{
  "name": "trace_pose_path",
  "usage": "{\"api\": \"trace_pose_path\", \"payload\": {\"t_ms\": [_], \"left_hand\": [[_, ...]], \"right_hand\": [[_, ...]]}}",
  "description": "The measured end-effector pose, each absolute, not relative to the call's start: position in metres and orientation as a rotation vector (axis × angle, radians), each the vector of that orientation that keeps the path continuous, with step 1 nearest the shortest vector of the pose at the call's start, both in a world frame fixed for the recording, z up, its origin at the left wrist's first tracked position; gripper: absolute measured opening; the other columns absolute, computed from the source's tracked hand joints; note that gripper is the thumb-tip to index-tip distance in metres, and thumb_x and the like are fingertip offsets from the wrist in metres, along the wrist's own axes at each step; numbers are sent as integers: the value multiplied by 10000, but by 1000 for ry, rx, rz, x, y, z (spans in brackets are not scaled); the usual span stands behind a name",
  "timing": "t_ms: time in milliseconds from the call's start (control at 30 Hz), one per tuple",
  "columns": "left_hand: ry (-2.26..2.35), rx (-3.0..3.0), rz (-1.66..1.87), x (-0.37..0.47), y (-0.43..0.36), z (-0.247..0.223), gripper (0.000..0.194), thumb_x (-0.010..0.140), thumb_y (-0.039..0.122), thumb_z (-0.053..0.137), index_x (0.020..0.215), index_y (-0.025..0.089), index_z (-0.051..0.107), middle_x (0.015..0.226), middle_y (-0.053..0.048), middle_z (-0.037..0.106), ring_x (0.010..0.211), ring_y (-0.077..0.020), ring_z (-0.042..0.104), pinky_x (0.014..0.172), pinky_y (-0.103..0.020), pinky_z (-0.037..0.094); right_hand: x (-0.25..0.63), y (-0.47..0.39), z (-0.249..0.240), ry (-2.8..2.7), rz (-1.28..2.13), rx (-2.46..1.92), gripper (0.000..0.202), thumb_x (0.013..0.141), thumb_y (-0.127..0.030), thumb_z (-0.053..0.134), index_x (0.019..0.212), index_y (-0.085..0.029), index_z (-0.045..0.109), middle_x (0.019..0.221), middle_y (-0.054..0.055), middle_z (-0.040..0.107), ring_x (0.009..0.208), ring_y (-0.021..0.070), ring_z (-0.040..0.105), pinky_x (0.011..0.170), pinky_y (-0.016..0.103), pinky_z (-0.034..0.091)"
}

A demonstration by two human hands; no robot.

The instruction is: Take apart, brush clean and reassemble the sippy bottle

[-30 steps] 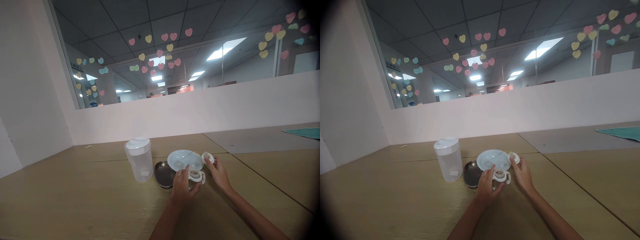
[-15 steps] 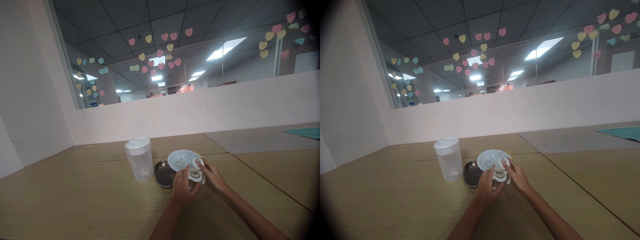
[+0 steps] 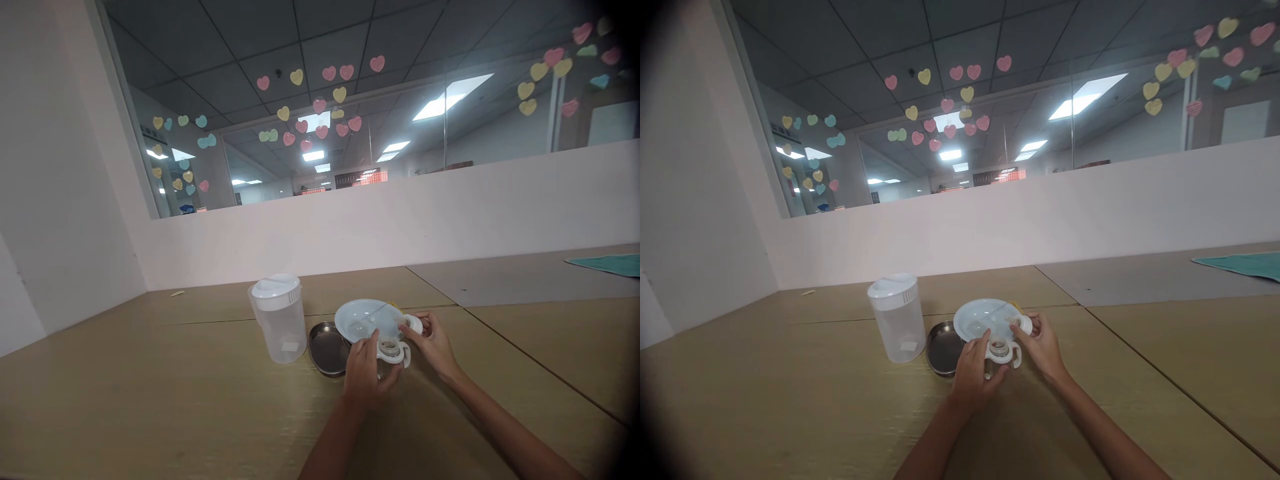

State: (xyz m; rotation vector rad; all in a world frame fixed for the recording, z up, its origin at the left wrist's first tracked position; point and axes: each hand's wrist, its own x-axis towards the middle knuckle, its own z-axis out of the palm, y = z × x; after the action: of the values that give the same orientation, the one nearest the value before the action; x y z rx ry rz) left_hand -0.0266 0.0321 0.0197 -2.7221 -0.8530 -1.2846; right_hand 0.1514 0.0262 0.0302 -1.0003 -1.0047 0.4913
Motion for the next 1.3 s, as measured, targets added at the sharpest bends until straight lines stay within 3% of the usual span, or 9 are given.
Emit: {"api": "trace_pose_path", "payload": {"t_ms": [133,433,833,1067,1300], "left_hand": [[-878,-2727,-1272,-27,31,20,652,818,439,507,1346,101,327,1130,-142,594,1026,-258,539,892,-419,452],[-904,-2730,-1259,-27,32,19,648,816,439,509,1341,98,341,1148,-148,582,1043,-263,533,902,-422,447],[-915,-2746,-1262,-28,33,18,653,814,429,520,1348,106,330,1131,-139,581,1034,-253,527,906,-419,447],[-909,-2746,-1255,-27,33,18,651,819,441,510,1351,113,327,1135,-135,581,1032,-257,524,903,-426,443],[-904,-2744,-1260,-28,33,18,642,827,449,495,1347,107,335,1133,-140,582,1034,-258,526,903,-425,442]], "right_hand": [[150,25,30,-1102,444,-1075,569,648,-474,676,1107,-182,506,913,63,666,796,203,627,716,335,524],[156,29,21,-1226,296,-1198,430,647,-501,645,900,-153,640,863,70,684,759,220,616,713,341,497],[160,28,22,-1197,130,-1318,346,766,-511,493,858,-181,540,782,47,641,688,180,580,647,295,460],[158,29,25,-1175,120,-1295,333,736,-517,533,801,-191,523,700,14,600,626,158,537,615,274,438],[160,33,20,-1125,71,-1416,451,655,-586,605,848,-205,461,742,-4,557,640,156,532,599,263,420]]}}
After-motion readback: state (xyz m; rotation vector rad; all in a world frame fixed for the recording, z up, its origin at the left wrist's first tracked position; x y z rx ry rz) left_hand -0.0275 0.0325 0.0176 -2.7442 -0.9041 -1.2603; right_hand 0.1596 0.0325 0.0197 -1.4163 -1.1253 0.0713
